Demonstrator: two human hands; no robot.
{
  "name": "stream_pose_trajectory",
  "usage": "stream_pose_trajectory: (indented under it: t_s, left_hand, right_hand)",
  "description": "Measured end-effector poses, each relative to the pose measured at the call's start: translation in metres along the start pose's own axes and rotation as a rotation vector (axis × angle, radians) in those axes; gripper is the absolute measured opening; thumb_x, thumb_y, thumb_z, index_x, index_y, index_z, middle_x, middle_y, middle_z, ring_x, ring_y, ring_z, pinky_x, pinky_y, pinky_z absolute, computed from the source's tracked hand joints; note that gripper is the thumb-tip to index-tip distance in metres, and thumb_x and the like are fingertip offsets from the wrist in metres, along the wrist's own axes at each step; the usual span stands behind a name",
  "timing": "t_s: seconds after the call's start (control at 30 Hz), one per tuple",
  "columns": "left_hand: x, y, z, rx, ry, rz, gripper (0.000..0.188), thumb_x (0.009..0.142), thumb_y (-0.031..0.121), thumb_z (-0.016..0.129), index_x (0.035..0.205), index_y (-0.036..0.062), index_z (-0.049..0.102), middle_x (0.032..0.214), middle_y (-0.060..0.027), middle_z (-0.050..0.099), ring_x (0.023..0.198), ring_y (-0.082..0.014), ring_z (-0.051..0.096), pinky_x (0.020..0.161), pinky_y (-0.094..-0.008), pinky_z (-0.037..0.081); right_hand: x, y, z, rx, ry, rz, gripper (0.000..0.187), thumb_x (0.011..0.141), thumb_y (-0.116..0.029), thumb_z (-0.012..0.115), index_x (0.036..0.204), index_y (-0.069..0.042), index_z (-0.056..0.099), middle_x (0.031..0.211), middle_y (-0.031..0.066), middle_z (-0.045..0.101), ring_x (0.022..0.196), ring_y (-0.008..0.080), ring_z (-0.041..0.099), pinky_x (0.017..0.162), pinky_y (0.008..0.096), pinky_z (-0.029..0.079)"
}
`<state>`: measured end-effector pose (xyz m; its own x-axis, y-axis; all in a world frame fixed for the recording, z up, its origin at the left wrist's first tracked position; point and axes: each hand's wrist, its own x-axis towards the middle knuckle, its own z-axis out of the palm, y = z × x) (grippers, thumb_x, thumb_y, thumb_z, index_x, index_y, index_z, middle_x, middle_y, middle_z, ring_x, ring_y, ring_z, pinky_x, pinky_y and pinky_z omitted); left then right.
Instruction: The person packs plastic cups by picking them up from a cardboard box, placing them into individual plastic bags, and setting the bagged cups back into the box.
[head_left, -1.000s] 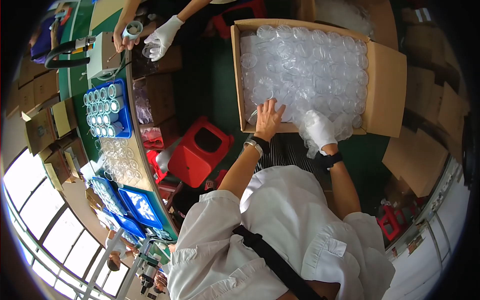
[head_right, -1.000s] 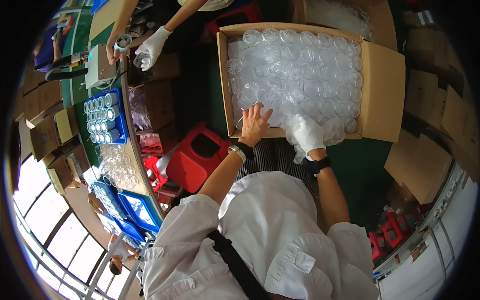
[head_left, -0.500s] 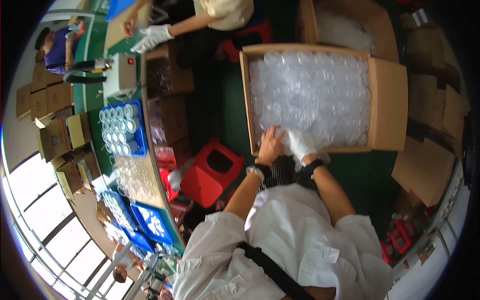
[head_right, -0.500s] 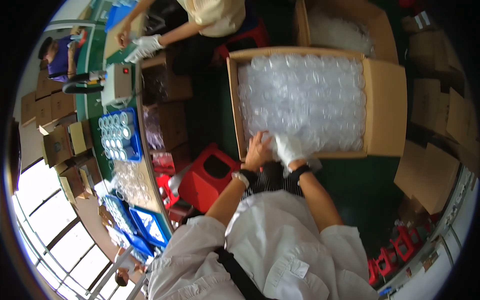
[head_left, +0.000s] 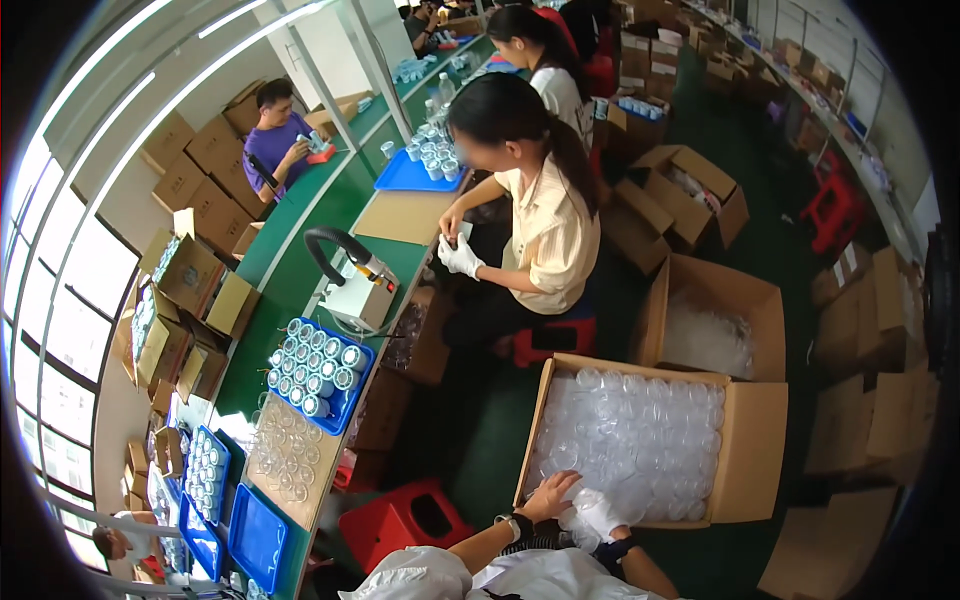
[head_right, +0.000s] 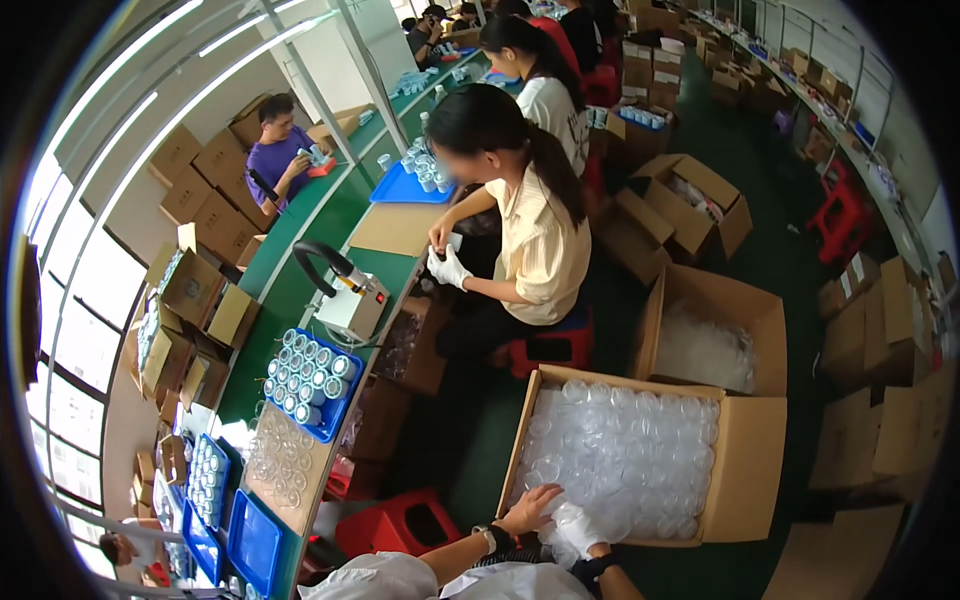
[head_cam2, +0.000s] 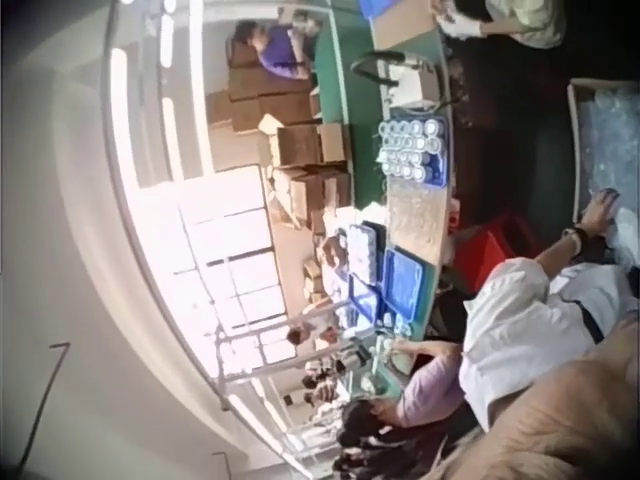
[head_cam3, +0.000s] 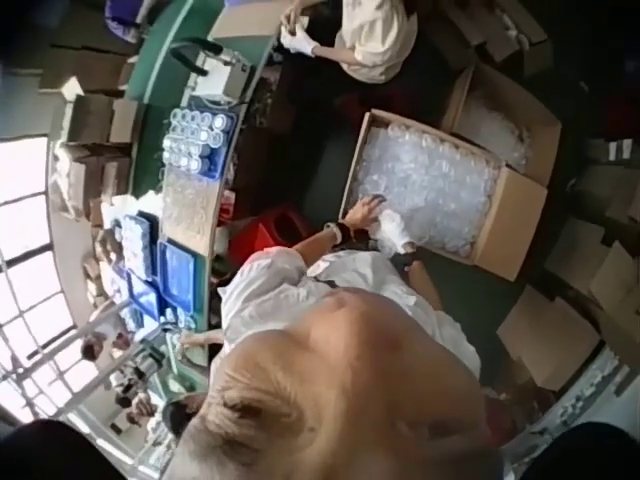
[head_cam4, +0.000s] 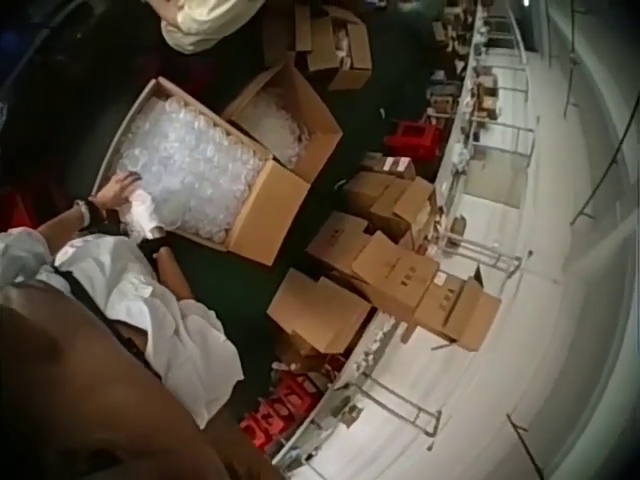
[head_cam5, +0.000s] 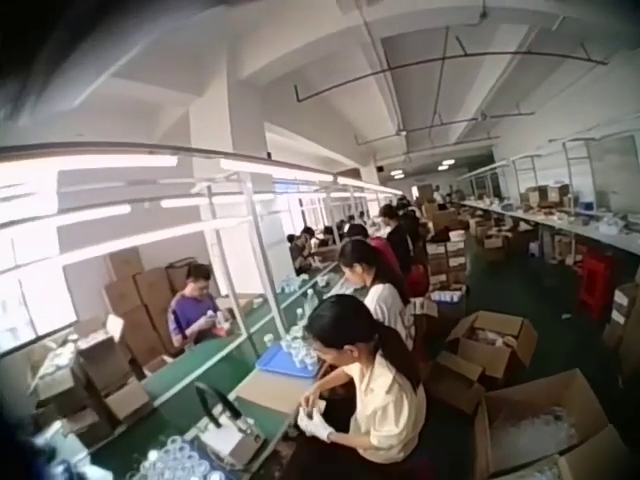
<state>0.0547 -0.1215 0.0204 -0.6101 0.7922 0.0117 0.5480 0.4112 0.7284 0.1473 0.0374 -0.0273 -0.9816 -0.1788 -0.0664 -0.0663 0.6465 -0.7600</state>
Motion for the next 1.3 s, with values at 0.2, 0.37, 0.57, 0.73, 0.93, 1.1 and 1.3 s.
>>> stream_pose_trajectory:
  t_s: [0.2,0.37,0.57,0.73,0.93,1.1,1.3]
  left_hand:
    - [-0.028,-0.012,0.028,-0.200,0.201,-0.113,0.029,0.069,0.002,0.059,0.098,0.0058,0.056,0.099,-0.0111,0.056,0.095,-0.0308,0.054,0.077,-0.0357,0.045]
    - [-0.023,-0.011,0.008,-0.143,0.262,-0.164,0.013,0.072,0.002,0.055,0.084,0.0053,0.059,0.082,-0.0113,0.059,0.080,-0.0320,0.055,0.069,-0.0387,0.046]
    - [0.011,-0.009,-0.020,0.017,0.159,0.066,0.007,0.075,0.009,0.055,0.080,0.0049,0.059,0.075,-0.0115,0.057,0.073,-0.0302,0.056,0.064,-0.0385,0.044]
    - [0.003,-0.004,-0.006,-0.189,0.145,-0.079,0.008,0.073,0.003,0.057,0.082,0.0030,0.057,0.077,-0.0135,0.059,0.073,-0.0316,0.058,0.065,-0.0380,0.047]
    - [-0.019,0.011,0.021,-0.223,0.027,-0.204,0.010,0.074,0.003,0.058,0.083,0.0026,0.057,0.078,-0.0141,0.059,0.075,-0.0329,0.058,0.067,-0.0379,0.047]
    - [-0.002,0.040,0.052,-0.255,-0.056,-0.205,0.019,0.071,0.003,0.059,0.090,0.0034,0.057,0.082,-0.0132,0.060,0.084,-0.0334,0.056,0.072,-0.0376,0.046]
    - [0.034,0.059,0.079,-0.157,-0.060,-0.198,0.037,0.066,0.004,0.062,0.102,0.0062,0.055,0.096,-0.0113,0.058,0.097,-0.0307,0.053,0.083,-0.0402,0.041]
  right_hand:
    - [-0.006,-0.044,-0.016,0.028,-0.043,-0.025,0.014,0.076,-0.017,0.054,0.083,-0.007,0.060,0.081,0.0109,0.060,0.074,0.0260,0.058,0.065,0.0353,0.046]
    - [-0.020,-0.060,-0.037,-0.042,0.070,-0.081,0.013,0.077,-0.017,0.053,0.083,-0.008,0.061,0.078,0.0120,0.059,0.073,0.0251,0.058,0.064,0.0341,0.046]
    - [-0.012,-0.128,-0.161,-0.523,0.173,0.081,0.034,0.075,-0.020,0.052,0.104,-0.003,0.056,0.090,0.0115,0.060,0.081,0.0215,0.058,0.069,0.0332,0.047]
    - [-0.106,-0.019,-0.186,-1.535,-0.047,0.804,0.023,0.081,-0.020,0.045,0.093,-0.002,0.056,0.073,0.0126,0.060,0.062,0.0226,0.058,0.055,0.0335,0.046]
    - [-0.102,-0.039,-0.166,-0.194,0.223,0.896,0.020,0.082,-0.023,0.052,0.095,-0.010,0.059,0.074,0.0168,0.061,0.066,0.0307,0.061,0.057,0.0400,0.046]
    - [-0.078,0.021,-0.059,-0.318,-0.067,0.493,0.019,0.077,-0.020,0.055,0.092,-0.011,0.060,0.075,0.0150,0.062,0.067,0.0319,0.061,0.058,0.0414,0.047]
    - [-0.047,0.049,-0.039,-0.287,-0.180,0.287,0.018,0.075,-0.018,0.056,0.090,-0.007,0.060,0.076,0.0132,0.062,0.070,0.0312,0.060,0.063,0.0412,0.047]
